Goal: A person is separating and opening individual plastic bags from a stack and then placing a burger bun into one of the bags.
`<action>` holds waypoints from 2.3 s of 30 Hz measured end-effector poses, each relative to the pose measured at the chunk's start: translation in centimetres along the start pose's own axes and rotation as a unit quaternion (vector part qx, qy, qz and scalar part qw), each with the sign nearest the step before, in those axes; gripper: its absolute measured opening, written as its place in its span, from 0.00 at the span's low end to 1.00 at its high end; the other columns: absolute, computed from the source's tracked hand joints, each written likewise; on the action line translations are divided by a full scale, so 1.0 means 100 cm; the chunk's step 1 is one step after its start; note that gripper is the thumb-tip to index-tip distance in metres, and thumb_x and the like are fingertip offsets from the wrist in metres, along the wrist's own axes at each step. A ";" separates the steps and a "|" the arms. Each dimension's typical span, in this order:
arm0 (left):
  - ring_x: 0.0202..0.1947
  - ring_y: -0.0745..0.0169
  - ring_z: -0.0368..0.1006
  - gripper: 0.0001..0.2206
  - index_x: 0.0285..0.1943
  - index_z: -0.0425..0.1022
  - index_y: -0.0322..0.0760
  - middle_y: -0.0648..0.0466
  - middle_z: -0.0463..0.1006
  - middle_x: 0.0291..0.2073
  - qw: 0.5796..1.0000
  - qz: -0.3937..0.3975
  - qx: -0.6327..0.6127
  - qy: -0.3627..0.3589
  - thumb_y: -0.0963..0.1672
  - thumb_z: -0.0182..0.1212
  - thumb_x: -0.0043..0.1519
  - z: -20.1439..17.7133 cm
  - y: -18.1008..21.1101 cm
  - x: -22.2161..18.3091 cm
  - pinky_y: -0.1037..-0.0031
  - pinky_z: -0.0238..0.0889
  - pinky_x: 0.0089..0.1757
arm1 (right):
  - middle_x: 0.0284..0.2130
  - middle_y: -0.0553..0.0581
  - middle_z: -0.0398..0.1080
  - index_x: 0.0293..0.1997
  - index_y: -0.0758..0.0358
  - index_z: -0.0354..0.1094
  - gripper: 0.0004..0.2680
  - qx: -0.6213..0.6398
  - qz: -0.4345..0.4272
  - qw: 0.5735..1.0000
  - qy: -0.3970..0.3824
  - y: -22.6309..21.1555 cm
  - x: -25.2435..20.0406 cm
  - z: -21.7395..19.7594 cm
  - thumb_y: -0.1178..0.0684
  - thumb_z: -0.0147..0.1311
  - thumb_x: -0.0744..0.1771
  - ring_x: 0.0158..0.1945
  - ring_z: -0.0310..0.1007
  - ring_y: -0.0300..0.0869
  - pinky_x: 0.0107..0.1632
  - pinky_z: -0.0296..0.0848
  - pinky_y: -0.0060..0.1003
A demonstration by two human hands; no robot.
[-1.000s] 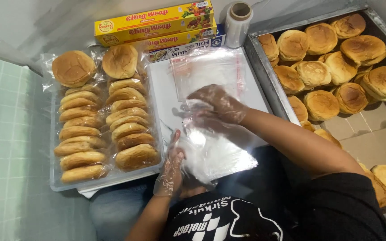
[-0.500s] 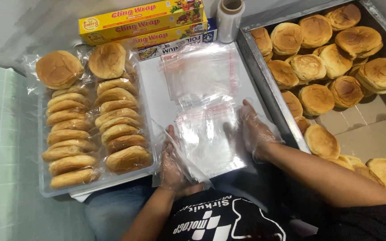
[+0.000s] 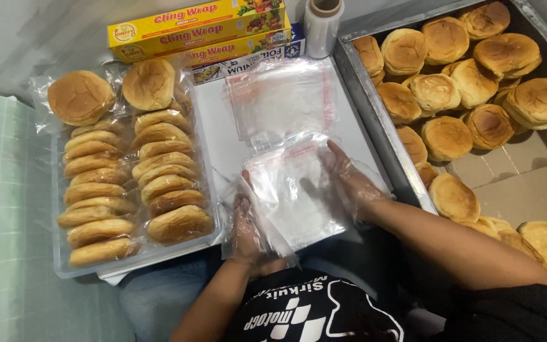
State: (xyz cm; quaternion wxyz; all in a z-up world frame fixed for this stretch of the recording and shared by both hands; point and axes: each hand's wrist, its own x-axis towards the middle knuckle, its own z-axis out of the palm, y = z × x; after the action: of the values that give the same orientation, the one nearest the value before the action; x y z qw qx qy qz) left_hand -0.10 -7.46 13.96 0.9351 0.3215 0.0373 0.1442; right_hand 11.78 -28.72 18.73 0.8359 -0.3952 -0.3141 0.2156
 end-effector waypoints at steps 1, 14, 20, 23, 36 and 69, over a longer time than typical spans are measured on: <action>0.79 0.60 0.39 0.28 0.79 0.48 0.38 0.56 0.47 0.79 1.000 -0.007 -0.015 -0.009 0.47 0.47 0.69 -0.004 -0.002 0.001 0.59 0.30 0.72 | 0.72 0.62 0.47 0.77 0.56 0.42 0.30 -0.284 0.122 0.950 0.039 -0.036 0.011 0.024 0.40 0.51 0.67 0.74 0.45 0.55 0.74 0.45 0.50; 0.64 0.87 0.55 0.38 0.83 0.32 0.40 0.61 0.72 0.52 0.968 0.087 0.235 -0.026 0.42 0.51 0.65 0.056 0.037 -0.011 0.85 0.36 0.71 | 0.30 0.52 0.79 0.36 0.53 0.76 0.11 -0.494 0.250 0.757 -0.346 -0.059 -0.009 0.082 0.40 0.52 0.69 0.41 0.81 0.49 0.44 0.78 0.43; 0.52 0.72 0.68 0.35 0.78 0.50 0.30 0.57 0.71 0.30 0.998 0.061 -0.017 -0.026 0.46 0.59 0.63 0.085 0.055 -0.022 0.74 0.37 0.72 | 0.25 0.51 0.76 0.35 0.51 0.71 0.13 -0.611 0.237 0.643 -0.395 -0.063 -0.010 0.087 0.37 0.50 0.69 0.35 0.81 0.50 0.33 0.78 0.42; 0.66 0.65 0.61 0.39 0.79 0.48 0.35 0.58 0.73 0.36 0.999 0.035 -0.010 -0.020 0.54 0.56 0.60 0.049 0.037 -0.020 0.66 0.29 0.73 | 0.41 0.55 0.77 0.56 0.43 0.70 0.14 -0.614 0.364 0.601 -0.359 -0.046 -0.022 0.076 0.36 0.52 0.67 0.49 0.78 0.54 0.49 0.78 0.50; 0.78 0.53 0.34 0.15 0.36 0.70 0.41 0.45 0.39 0.79 0.990 0.102 0.092 0.008 0.53 0.52 0.65 0.052 0.029 -0.028 0.56 0.22 0.70 | 0.75 0.75 0.32 0.79 0.47 0.31 0.28 -0.263 0.329 0.866 0.269 -0.070 0.020 0.072 0.44 0.45 0.70 0.77 0.30 0.65 0.75 0.37 0.59; 0.42 0.45 0.77 0.13 0.33 0.70 0.37 0.39 0.78 0.43 0.974 -0.001 0.168 -0.152 0.47 0.50 0.68 0.014 0.041 -0.055 0.57 0.74 0.46 | 0.45 0.62 0.77 0.52 0.58 0.75 0.10 -0.608 0.056 0.791 0.045 -0.071 0.065 -0.013 0.46 0.55 0.70 0.58 0.73 0.54 0.61 0.69 0.46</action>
State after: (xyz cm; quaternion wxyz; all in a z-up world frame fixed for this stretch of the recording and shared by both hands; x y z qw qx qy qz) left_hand -6.08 -6.83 17.44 0.8628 0.4918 -0.0807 0.0843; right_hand 18.11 -29.68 26.01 0.4226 -0.8483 -0.3190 0.0086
